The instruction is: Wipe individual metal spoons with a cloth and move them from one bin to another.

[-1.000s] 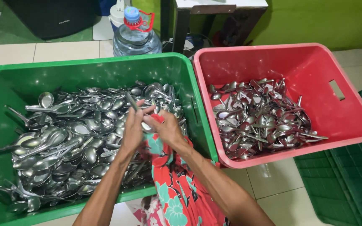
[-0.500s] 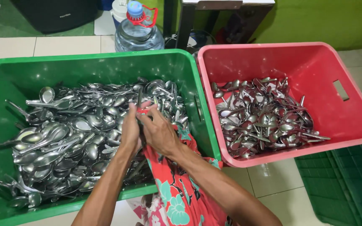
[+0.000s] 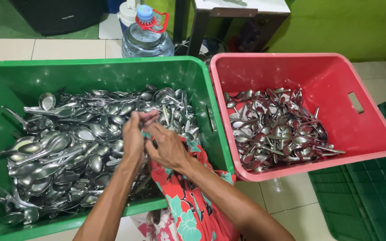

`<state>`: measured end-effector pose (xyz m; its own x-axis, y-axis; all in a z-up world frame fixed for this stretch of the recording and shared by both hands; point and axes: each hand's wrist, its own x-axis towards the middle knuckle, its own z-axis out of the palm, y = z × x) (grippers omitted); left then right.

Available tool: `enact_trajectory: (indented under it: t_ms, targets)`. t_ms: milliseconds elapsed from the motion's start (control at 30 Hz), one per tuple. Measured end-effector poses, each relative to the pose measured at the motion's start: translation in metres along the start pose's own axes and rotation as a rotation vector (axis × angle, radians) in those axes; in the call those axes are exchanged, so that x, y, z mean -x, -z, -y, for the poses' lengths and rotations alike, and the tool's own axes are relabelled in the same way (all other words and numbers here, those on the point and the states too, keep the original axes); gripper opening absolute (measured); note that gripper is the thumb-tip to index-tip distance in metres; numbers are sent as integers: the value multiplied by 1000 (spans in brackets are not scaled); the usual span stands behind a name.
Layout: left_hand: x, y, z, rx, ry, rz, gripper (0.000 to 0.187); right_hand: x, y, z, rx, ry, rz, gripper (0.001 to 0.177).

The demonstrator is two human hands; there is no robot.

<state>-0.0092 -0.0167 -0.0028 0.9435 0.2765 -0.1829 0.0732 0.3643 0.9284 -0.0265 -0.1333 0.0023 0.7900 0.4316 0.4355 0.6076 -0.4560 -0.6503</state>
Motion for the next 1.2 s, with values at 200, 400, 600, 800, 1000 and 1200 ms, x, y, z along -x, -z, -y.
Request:
enact_trajectory:
  t_ms: [200, 400, 600, 800, 1000, 1200]
  targets:
    - [-54, 61, 37, 142, -51, -322, 17, 8, 16, -7, 178, -283, 558, 32]
    - [-29, 30, -21, 459, 57, -26, 24, 12, -4, -28, 204, -235, 531, 34]
    - [43, -89, -47, -369, -331, 661, 55, 11, -21, -25, 239, -308, 641, 45]
    - [52, -67, -21, -858, -217, 700, 34, 15, -13, -24, 214, -312, 586, 39]
    - [3, -10, -17, -1023, -344, 287, 27, 11, 3, -22, 194, -334, 501, 33]
    - [-80, 129, 42, -1825, -645, -311, 61, 6, 16, -13, 129, -312, 545, 41]
